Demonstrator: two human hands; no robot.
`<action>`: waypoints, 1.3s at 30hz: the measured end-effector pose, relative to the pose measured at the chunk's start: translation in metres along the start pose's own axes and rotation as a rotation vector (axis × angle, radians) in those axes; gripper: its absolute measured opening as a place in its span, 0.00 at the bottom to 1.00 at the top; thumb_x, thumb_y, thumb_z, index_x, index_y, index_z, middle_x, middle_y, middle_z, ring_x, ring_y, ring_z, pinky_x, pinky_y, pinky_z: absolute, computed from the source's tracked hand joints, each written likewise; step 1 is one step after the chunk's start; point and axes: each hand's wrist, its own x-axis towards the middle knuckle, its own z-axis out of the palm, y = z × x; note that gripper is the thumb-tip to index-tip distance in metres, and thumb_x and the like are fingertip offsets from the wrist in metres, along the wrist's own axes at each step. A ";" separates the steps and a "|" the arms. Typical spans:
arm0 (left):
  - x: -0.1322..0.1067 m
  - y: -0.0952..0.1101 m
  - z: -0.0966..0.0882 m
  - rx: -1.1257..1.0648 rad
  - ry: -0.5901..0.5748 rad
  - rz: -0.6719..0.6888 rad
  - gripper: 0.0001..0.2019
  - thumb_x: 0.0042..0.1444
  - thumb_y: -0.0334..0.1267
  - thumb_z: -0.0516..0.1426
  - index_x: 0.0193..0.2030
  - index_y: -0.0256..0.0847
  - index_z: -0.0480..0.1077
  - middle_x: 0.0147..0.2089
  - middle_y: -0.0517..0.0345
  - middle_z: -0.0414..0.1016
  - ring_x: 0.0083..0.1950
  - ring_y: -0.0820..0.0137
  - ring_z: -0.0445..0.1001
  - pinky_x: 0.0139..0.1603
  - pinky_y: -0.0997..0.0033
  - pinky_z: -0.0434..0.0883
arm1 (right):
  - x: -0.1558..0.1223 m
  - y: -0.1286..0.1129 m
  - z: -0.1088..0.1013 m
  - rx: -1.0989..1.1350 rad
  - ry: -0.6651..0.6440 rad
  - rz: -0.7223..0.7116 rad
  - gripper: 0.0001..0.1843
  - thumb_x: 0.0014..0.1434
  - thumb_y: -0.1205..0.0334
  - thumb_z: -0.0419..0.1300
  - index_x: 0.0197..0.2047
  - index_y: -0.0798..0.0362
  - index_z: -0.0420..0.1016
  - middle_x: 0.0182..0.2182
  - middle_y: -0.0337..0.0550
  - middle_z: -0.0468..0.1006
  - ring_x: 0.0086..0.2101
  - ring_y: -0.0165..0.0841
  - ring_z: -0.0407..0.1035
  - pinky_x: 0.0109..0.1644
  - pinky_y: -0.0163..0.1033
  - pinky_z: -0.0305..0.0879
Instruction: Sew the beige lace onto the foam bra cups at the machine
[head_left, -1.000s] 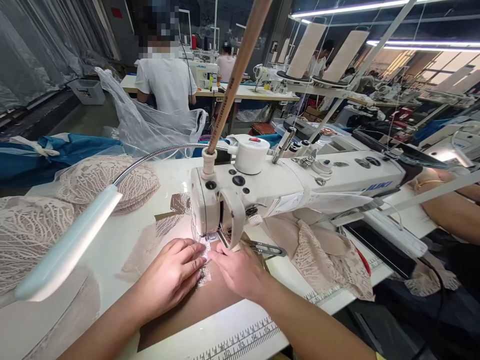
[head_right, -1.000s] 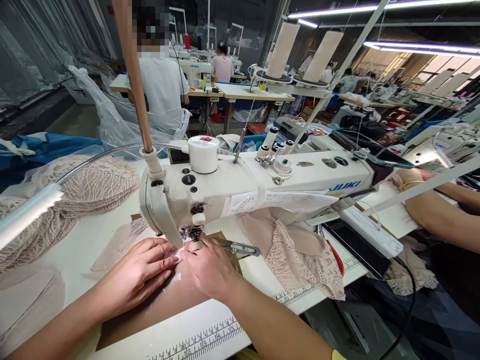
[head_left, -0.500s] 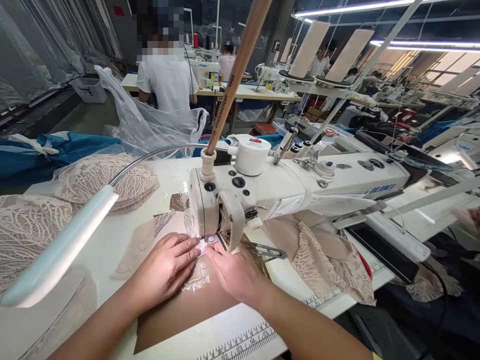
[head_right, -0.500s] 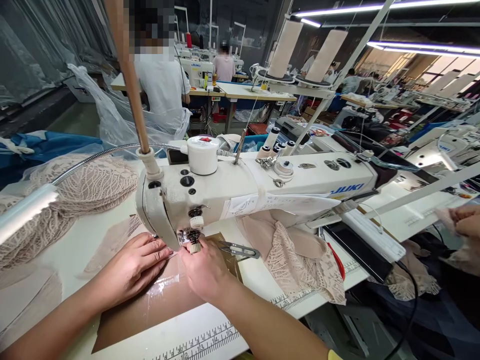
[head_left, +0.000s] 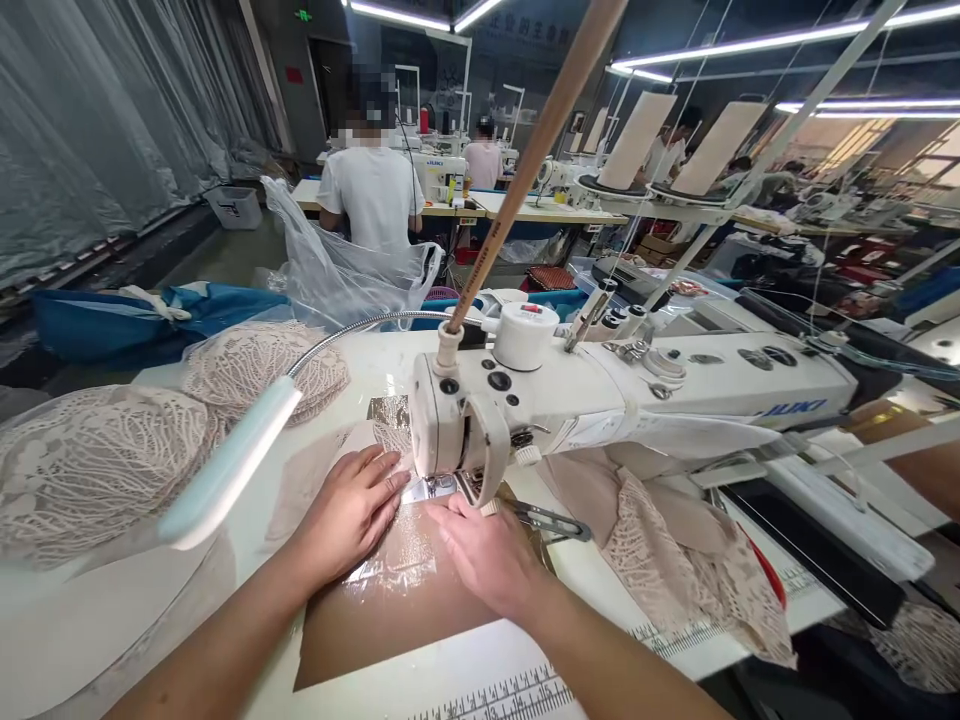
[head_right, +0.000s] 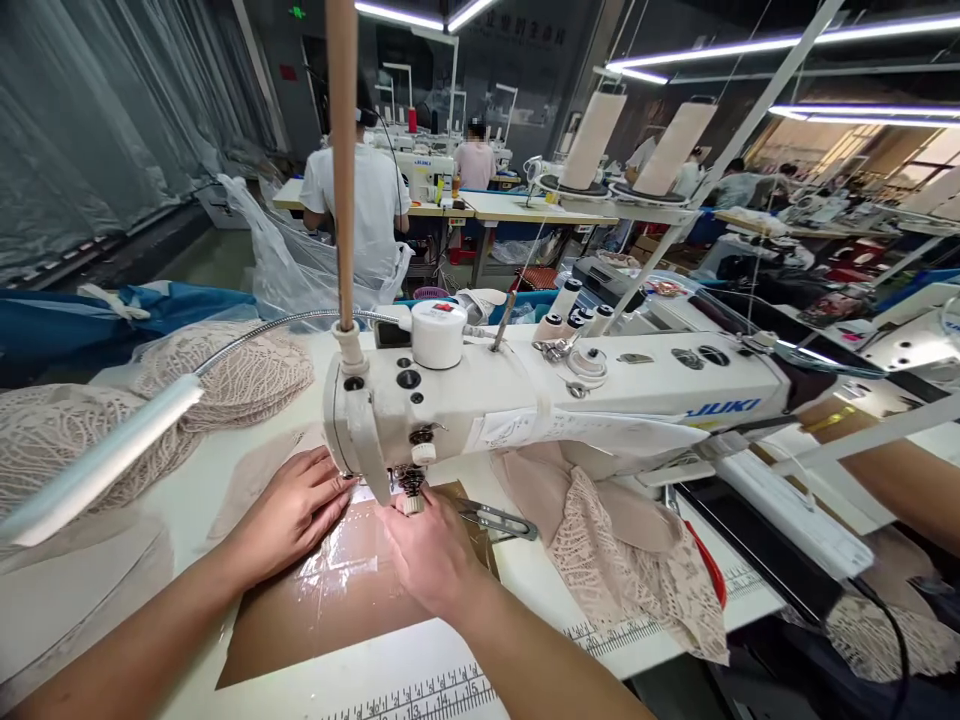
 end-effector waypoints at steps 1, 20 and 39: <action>0.000 -0.001 0.000 0.001 0.009 -0.020 0.14 0.63 0.35 0.50 0.51 0.41 0.74 0.57 0.46 0.72 0.59 0.52 0.65 0.56 0.48 0.66 | 0.000 0.000 0.000 -0.007 -0.001 0.002 0.17 0.63 0.68 0.50 0.52 0.49 0.72 0.37 0.42 0.75 0.36 0.33 0.67 0.40 0.36 0.58; -0.086 -0.017 -0.099 0.324 0.089 -0.675 0.20 0.61 0.48 0.49 0.45 0.33 0.72 0.40 0.39 0.76 0.43 0.49 0.74 0.42 0.49 0.69 | -0.002 0.005 0.006 0.017 0.043 -0.077 0.18 0.63 0.71 0.47 0.49 0.53 0.75 0.33 0.45 0.73 0.32 0.36 0.69 0.35 0.39 0.64; -0.056 0.060 -0.043 -1.060 -0.244 -0.522 0.33 0.51 0.37 0.59 0.65 0.44 0.55 0.64 0.45 0.62 0.64 0.56 0.63 0.60 0.58 0.64 | -0.013 0.006 -0.006 0.373 0.229 -0.044 0.15 0.66 0.63 0.48 0.33 0.52 0.75 0.26 0.39 0.75 0.29 0.31 0.68 0.36 0.34 0.62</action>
